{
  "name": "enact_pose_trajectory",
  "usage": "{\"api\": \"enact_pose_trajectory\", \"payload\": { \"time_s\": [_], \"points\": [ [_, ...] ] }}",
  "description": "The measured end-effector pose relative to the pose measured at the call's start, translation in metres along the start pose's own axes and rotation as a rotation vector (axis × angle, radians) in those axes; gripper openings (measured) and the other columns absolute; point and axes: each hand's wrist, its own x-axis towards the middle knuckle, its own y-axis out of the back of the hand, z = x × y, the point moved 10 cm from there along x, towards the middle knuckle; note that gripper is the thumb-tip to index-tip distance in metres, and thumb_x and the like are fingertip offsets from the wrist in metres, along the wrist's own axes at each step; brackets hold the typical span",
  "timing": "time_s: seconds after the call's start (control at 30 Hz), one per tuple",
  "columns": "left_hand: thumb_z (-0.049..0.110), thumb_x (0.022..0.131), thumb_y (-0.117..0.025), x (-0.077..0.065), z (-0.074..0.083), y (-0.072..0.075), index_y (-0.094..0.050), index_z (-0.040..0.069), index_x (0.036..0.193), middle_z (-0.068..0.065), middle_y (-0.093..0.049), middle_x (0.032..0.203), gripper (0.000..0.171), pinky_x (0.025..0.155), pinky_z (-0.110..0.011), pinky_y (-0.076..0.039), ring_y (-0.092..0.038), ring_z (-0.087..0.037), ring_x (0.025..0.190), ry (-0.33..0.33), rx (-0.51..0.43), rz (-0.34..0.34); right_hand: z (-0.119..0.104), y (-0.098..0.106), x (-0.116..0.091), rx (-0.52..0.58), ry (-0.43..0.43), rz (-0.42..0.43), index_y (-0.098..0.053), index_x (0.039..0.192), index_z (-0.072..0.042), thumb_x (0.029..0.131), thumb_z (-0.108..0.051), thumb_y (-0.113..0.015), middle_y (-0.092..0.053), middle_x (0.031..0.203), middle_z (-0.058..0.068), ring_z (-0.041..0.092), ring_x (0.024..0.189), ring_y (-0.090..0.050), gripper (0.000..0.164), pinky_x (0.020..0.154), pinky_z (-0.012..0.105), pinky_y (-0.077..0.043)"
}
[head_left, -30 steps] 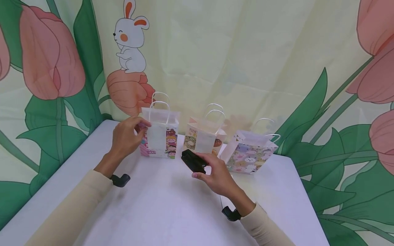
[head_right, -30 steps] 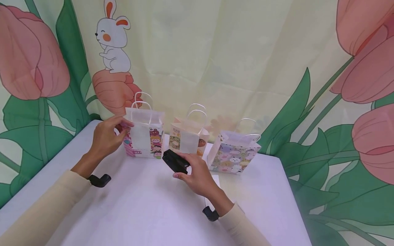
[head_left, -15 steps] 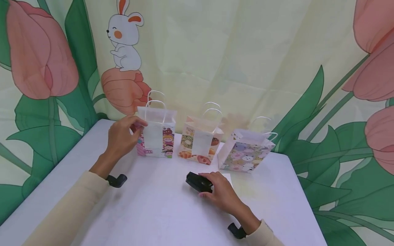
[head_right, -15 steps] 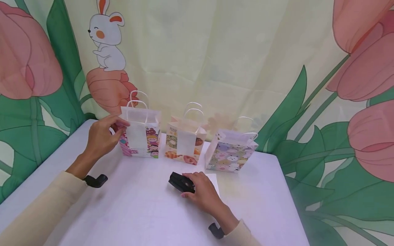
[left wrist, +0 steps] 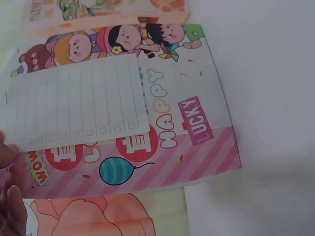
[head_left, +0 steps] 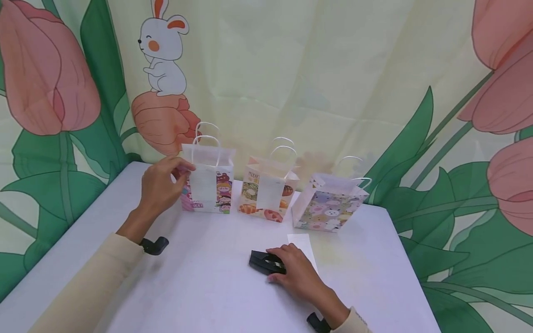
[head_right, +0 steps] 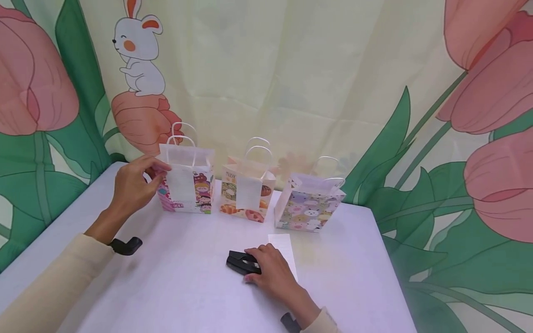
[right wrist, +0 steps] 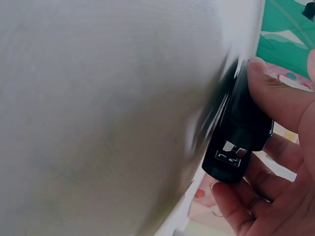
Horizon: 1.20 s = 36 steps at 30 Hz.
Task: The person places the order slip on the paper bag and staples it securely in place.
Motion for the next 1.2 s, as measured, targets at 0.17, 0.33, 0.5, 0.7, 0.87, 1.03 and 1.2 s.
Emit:
{"api": "enact_pose_trajectory", "payload": {
  "time_s": [0.17, 0.33, 0.5, 0.7, 0.87, 1.03, 1.2],
  "points": [
    [0.004, 0.091, -0.081, -0.001, 0.002, 0.001, -0.081, 0.009, 0.107, -0.011, -0.076, 0.101, 0.017, 0.063, -0.040, -0.054, -0.068, -0.025, 0.072, -0.008, 0.000, 0.011, -0.002, -0.001, -0.002, -0.016, 0.003, 0.025, -0.068, 0.138, -0.025, 0.082, -0.044, -0.091, -0.071, 0.118, -0.006, 0.012, 0.109, -0.059, 0.063, 0.095, 0.043, -0.051],
    [0.004, 0.090, -0.080, -0.002, 0.004, 0.003, -0.081, 0.009, 0.107, -0.011, -0.077, 0.106, 0.017, 0.064, -0.041, -0.054, -0.069, -0.026, 0.073, -0.016, -0.009, 0.027, -0.004, 0.000, -0.004, -0.041, 0.009, 0.036, -0.070, 0.136, -0.025, 0.081, -0.045, -0.091, -0.071, 0.116, -0.006, 0.012, 0.107, -0.058, 0.063, 0.094, 0.043, -0.051],
    [0.004, 0.091, -0.079, -0.002, 0.008, 0.006, -0.082, 0.008, 0.108, -0.011, -0.078, 0.117, 0.018, 0.065, -0.042, -0.055, -0.070, -0.027, 0.075, -0.022, -0.018, 0.052, -0.003, 0.002, -0.006, -0.044, 0.003, 0.036, -0.068, 0.138, -0.025, 0.082, -0.047, -0.090, -0.072, 0.119, -0.004, 0.013, 0.108, -0.059, 0.064, 0.096, 0.044, -0.050],
    [0.006, 0.091, -0.079, -0.004, 0.017, 0.015, -0.082, 0.008, 0.108, -0.011, -0.075, 0.121, 0.017, 0.067, -0.043, -0.056, -0.069, -0.027, 0.078, -0.015, -0.027, 0.101, 0.001, 0.014, -0.010, 0.027, -0.032, 0.055, -0.066, 0.141, -0.026, 0.086, -0.043, -0.088, -0.071, 0.127, -0.004, 0.016, 0.117, -0.061, 0.062, 0.101, 0.048, -0.051],
    [0.008, 0.091, -0.079, -0.007, 0.027, 0.027, -0.083, 0.008, 0.106, -0.013, -0.072, 0.123, 0.015, 0.063, -0.031, -0.051, -0.068, -0.026, 0.077, -0.033, -0.018, 0.166, 0.009, 0.023, -0.012, 0.110, -0.087, 0.076, -0.066, 0.141, -0.026, 0.088, -0.039, -0.087, -0.072, 0.127, -0.007, 0.015, 0.119, -0.063, 0.059, 0.103, 0.051, -0.052],
    [0.005, 0.089, -0.083, -0.009, 0.053, 0.028, -0.082, 0.005, 0.104, -0.014, -0.071, 0.121, 0.016, 0.061, -0.028, -0.051, -0.067, -0.023, 0.076, -0.112, -0.036, 0.189, 0.024, 0.035, -0.017, 0.152, -0.135, 0.135, -0.067, 0.139, -0.026, 0.087, -0.034, -0.089, -0.073, 0.125, -0.008, 0.013, 0.114, -0.064, 0.058, 0.100, 0.049, -0.053],
    [0.001, 0.085, -0.086, -0.011, 0.092, 0.015, -0.081, 0.004, 0.101, -0.014, -0.073, 0.115, 0.017, 0.057, -0.033, -0.052, -0.066, -0.022, 0.075, -0.235, -0.059, 0.167, 0.039, 0.048, -0.024, 0.187, -0.177, 0.204, -0.068, 0.137, -0.027, 0.083, -0.027, -0.092, -0.073, 0.121, -0.007, 0.014, 0.112, -0.066, 0.059, 0.097, 0.047, -0.056]
  ]
}}
